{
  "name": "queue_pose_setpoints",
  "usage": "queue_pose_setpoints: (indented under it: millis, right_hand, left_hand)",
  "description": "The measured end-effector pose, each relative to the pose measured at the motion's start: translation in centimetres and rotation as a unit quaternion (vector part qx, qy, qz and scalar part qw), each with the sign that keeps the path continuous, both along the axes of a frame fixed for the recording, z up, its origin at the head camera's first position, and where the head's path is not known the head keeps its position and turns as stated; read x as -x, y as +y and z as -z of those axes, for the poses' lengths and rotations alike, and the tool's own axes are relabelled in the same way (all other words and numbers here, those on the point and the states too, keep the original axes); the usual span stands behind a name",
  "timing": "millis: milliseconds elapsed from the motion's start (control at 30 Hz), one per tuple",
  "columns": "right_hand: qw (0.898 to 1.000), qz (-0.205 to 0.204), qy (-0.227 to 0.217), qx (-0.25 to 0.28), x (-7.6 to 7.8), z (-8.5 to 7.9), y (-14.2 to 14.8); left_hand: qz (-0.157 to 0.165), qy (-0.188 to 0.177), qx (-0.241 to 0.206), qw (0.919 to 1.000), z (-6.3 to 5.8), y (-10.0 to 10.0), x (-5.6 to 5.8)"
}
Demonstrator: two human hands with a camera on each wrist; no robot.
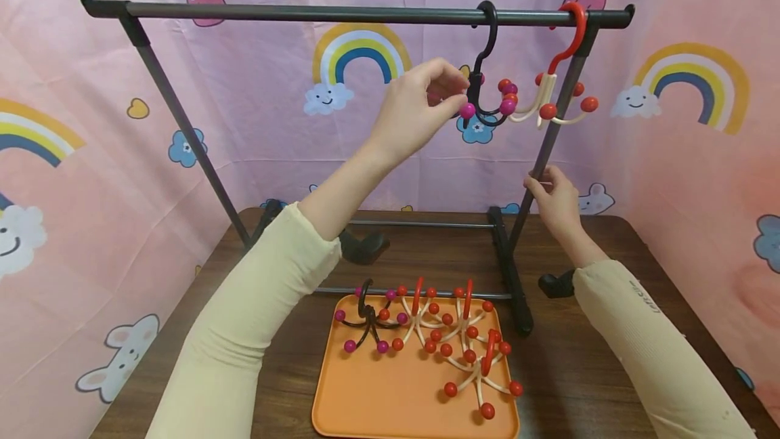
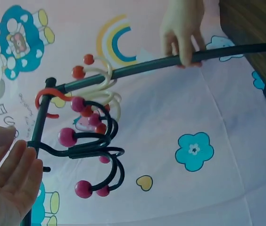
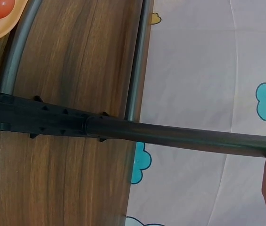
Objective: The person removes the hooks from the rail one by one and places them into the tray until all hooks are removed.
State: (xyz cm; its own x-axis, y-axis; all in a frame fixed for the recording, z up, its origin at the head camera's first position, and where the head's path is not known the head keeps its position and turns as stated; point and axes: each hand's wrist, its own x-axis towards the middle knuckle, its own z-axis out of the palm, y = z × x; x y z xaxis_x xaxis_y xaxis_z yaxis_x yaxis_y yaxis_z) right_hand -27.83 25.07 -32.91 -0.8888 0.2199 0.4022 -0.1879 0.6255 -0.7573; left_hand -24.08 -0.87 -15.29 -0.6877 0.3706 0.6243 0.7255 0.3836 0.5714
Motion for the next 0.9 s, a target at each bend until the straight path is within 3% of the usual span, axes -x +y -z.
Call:
queue_pose_setpoints:
  millis: [300, 533, 633, 800, 900]
  right_hand:
    - [1.0, -0.004, -0.006, -0.007, -0.1, 0.0, 0.2]
    - [1.0, -0.005, -0.022, 0.002, -0.1, -0.2, 0.1]
    - [1.0, -0.004, -0.017, 0.004, -0.1, -0.2, 0.0]
    - [1.0, -0.004, -0.011, 0.007, 0.0, -0.2, 0.0]
    - [1.0, -0.006, -0.014, 0.008, 0.0, -0.2, 0.0]
  left_hand:
    - [-0.065, -0.056, -0.024, 0.9961, -2.3, 1.9, 2.8]
    - [-0.031, -0.123, -0.032, 0.9914, -2.4, 3.3, 3.8]
    - [-0.036, -0.138, -0.027, 0.9894, -2.3, 4.0, 3.8]
    - [-0.057, -0.14, -0.074, 0.9857, -2.5, 4.9, 4.1]
    - [-0.076, -0.121, -0.101, 0.9845, -2.5, 5.0, 4.3]
